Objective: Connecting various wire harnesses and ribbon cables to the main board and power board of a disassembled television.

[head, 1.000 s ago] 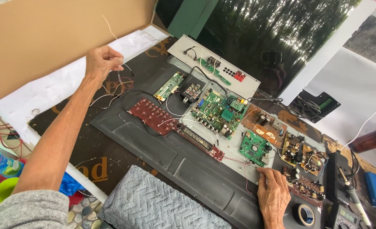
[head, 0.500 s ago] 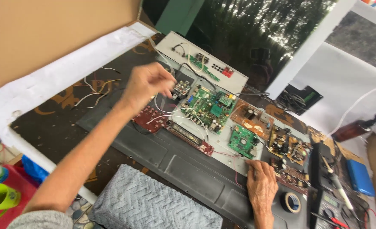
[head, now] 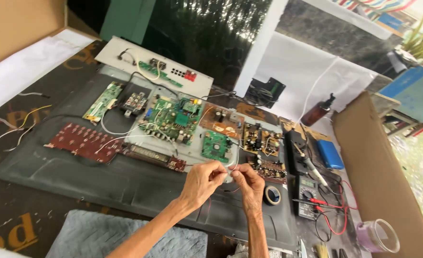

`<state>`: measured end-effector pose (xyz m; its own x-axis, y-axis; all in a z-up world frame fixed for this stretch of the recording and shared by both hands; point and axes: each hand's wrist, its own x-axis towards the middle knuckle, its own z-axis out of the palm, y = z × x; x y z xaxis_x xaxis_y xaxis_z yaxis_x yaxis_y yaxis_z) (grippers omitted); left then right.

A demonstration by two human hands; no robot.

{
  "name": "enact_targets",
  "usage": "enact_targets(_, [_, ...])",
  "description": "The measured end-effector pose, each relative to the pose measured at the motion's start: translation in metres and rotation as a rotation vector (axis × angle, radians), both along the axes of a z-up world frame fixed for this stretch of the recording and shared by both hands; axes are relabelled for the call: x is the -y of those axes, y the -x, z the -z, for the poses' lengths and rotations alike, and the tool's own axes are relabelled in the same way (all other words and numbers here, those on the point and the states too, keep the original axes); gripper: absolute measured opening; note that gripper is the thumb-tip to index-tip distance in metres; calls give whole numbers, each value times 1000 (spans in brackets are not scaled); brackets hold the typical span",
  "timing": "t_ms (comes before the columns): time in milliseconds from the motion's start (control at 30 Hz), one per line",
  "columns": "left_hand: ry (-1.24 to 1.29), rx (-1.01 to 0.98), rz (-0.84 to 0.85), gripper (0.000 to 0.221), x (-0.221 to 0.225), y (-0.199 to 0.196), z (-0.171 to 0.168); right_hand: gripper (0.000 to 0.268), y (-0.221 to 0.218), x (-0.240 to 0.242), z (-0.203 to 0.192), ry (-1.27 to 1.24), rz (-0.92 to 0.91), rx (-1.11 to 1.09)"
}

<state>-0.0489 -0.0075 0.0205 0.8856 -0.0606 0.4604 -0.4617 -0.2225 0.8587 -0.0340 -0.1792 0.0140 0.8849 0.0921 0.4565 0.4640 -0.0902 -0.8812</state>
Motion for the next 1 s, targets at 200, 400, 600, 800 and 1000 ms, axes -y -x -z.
enact_targets(200, [-63,0,-32,10,-2,5,4,11,-2,-3,7,-149,-123,-66])
enact_targets(400, [-151,12,-95,9,-12,5,20,13,-4,-8,13,-122,-101,-96])
enact_targets(600, [-244,144,-257,8,-90,18,-10,12,-6,-8,24,129,46,-156])
enact_targets(800, [-413,130,-639,15,-256,31,-66,13,-9,-14,29,260,94,-205])
enact_targets(1000, [-551,-21,-1049,14,-402,24,-38,17,3,-27,8,463,212,-295])
